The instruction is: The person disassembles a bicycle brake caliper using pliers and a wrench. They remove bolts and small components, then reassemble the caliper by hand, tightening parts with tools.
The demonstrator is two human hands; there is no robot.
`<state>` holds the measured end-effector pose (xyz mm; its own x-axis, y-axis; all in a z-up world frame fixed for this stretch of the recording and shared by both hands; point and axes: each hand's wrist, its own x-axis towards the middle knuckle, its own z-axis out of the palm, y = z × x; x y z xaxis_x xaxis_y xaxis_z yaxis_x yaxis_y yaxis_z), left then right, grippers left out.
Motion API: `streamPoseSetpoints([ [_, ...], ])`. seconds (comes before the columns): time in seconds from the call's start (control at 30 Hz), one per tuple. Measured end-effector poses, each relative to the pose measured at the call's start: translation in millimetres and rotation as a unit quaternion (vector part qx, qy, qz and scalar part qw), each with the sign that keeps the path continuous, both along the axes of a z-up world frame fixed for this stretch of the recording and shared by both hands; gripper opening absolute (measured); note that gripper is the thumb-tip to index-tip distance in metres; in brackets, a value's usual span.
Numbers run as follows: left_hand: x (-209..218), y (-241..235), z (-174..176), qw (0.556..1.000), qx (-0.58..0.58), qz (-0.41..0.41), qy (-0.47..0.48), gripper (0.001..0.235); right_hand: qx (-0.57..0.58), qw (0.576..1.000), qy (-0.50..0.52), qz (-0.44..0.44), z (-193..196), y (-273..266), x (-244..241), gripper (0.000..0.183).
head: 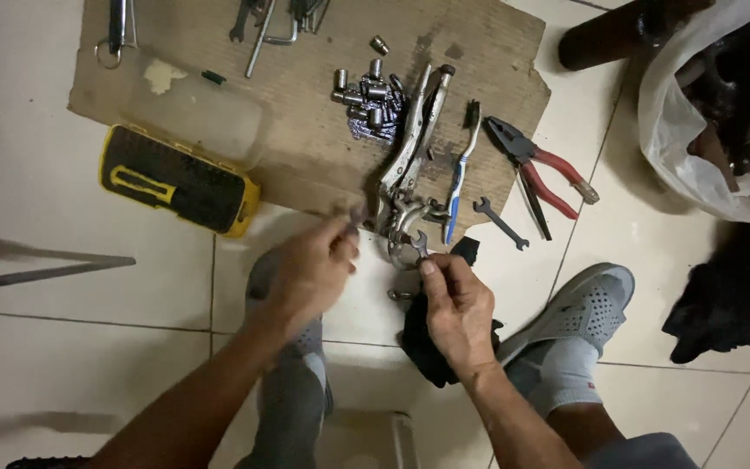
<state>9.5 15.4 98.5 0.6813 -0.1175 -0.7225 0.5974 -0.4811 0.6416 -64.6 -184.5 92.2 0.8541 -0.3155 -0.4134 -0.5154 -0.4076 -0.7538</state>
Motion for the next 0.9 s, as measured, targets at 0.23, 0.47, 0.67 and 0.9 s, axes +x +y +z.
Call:
streamPoseSetpoints([
  [0.23, 27, 8, -64, 0.991, 0.121, -0.056, -0.029, 0.034, 0.17, 0.975, 0.053, -0.135, -4, 19, -7, 0.02],
  [0.47, 16, -8, -25, 0.945, 0.216, -0.121, -0.215, 0.026, 0.089, 0.993, 0.033, -0.064, -4, -3, -3, 0.011],
  [0.67, 1, -32, -54, 0.992, 0.06, -0.052, -0.094, 0.039, 0.103, 0.994, 0.007, -0.044, 7, -14, 10, 0.012],
  [0.9, 14, -37, -69, 0.999, -0.011, -0.029, 0.016, 0.04, 0.032, 0.996, 0.037, -0.075, 33, -16, 41, 0.022],
])
